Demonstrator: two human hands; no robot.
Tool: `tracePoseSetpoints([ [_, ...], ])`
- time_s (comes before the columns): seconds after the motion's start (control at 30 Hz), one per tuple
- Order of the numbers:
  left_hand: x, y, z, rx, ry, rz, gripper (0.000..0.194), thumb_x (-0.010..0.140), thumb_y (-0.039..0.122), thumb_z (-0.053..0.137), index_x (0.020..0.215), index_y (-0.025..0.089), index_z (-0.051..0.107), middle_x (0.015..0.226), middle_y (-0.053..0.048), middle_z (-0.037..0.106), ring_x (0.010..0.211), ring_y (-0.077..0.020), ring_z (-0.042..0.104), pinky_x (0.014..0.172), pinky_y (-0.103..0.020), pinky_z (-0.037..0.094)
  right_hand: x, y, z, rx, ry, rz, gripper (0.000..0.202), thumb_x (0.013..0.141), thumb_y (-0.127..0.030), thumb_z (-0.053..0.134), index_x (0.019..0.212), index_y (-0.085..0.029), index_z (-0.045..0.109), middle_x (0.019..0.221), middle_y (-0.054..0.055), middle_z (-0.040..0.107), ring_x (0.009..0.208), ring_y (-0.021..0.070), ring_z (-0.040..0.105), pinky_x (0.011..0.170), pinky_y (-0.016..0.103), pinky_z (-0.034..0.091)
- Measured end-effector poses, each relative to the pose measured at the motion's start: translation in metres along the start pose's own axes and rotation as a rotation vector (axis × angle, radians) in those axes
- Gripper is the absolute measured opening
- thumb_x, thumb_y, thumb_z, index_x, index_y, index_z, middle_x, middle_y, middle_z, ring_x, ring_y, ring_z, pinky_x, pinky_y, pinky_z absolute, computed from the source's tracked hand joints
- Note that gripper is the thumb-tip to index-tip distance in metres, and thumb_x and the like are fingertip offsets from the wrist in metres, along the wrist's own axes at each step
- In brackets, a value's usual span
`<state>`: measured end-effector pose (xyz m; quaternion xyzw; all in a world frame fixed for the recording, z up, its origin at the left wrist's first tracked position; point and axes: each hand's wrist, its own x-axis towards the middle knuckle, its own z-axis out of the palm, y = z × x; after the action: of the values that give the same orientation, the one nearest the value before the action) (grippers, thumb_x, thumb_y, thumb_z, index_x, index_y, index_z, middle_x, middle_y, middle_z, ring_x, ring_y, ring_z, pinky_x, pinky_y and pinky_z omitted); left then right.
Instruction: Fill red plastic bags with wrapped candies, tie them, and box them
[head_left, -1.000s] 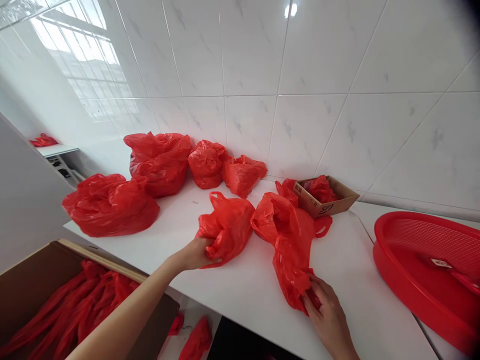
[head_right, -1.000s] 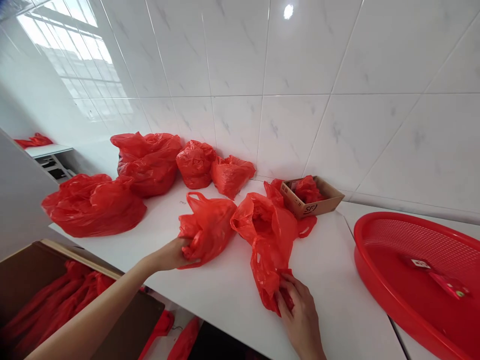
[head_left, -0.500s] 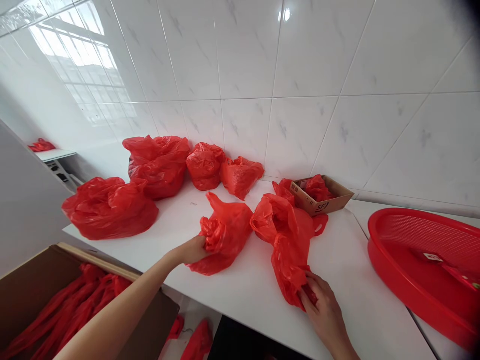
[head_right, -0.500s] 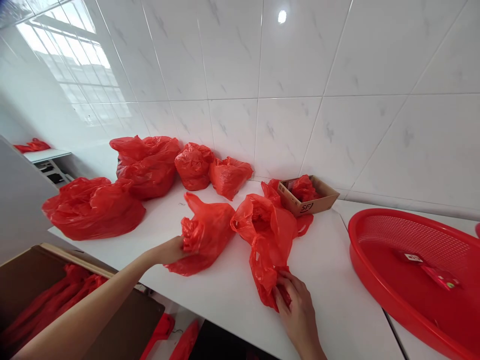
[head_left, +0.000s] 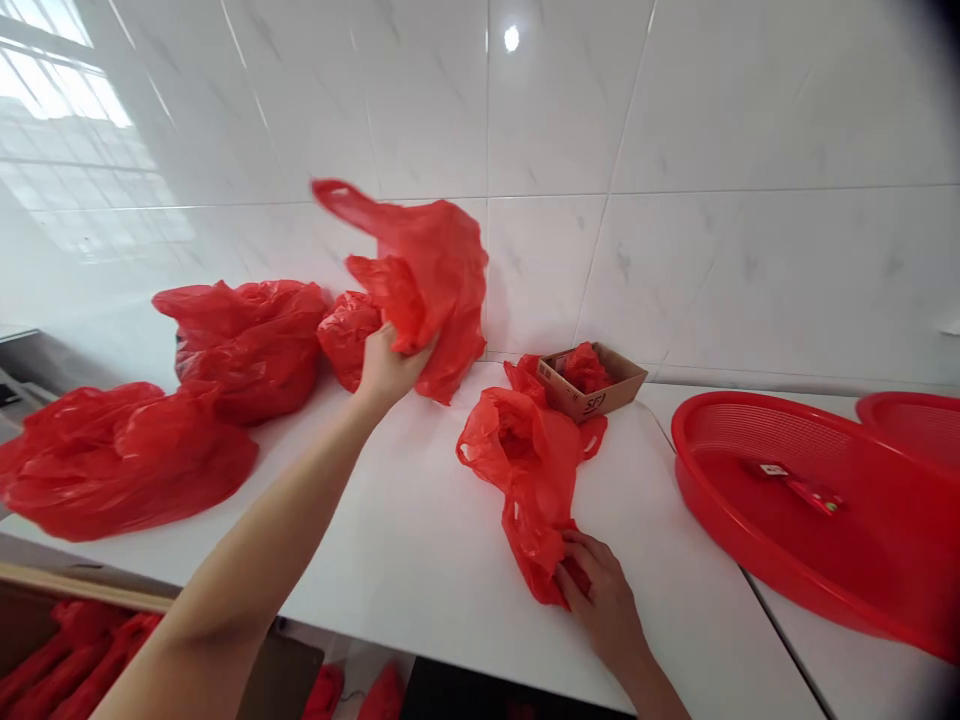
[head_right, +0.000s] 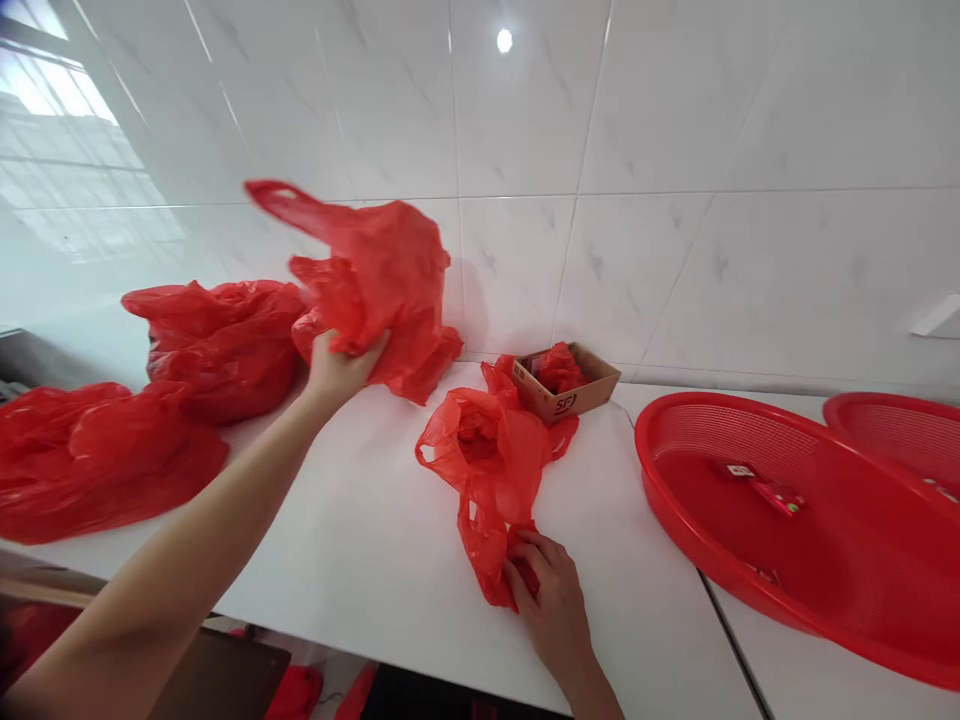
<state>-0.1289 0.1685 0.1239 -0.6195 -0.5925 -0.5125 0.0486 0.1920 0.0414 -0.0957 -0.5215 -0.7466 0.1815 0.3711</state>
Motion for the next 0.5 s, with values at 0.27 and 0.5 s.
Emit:
tracePoseSetpoints([
  [0.27,0.03,0.002,0.091,0.15,-0.49,0.024,0.034,0.086,0.038,0.064,0.111,0.015,0.063,0.114,-0.011,0.064,0.104,-0.0246,0.062,0.089,-0.045,0.05,0.001,-0.007,-0.004,0.034,-0.015,0.011,0.018,0.09,-0.029,0.052,0.097,-0.025,0.068,0.119,0.005,0.063,0.11,0.0236,0.058,0.095,0.045,0.05],
  [0.5,-0.056,0.038,0.072,0.234,-0.723,0.219,0.053,0.076,0.054,0.066,0.125,0.034,0.061,0.151,-0.006,0.037,0.139,-0.0374,0.029,0.109,-0.057,0.029,0.002,-0.009,-0.008,0.077,-0.072,0.023,0.016,0.09,-0.028,0.052,0.095,-0.024,0.067,0.118,0.006,0.063,0.111,0.0242,0.055,0.098,0.046,0.046],
])
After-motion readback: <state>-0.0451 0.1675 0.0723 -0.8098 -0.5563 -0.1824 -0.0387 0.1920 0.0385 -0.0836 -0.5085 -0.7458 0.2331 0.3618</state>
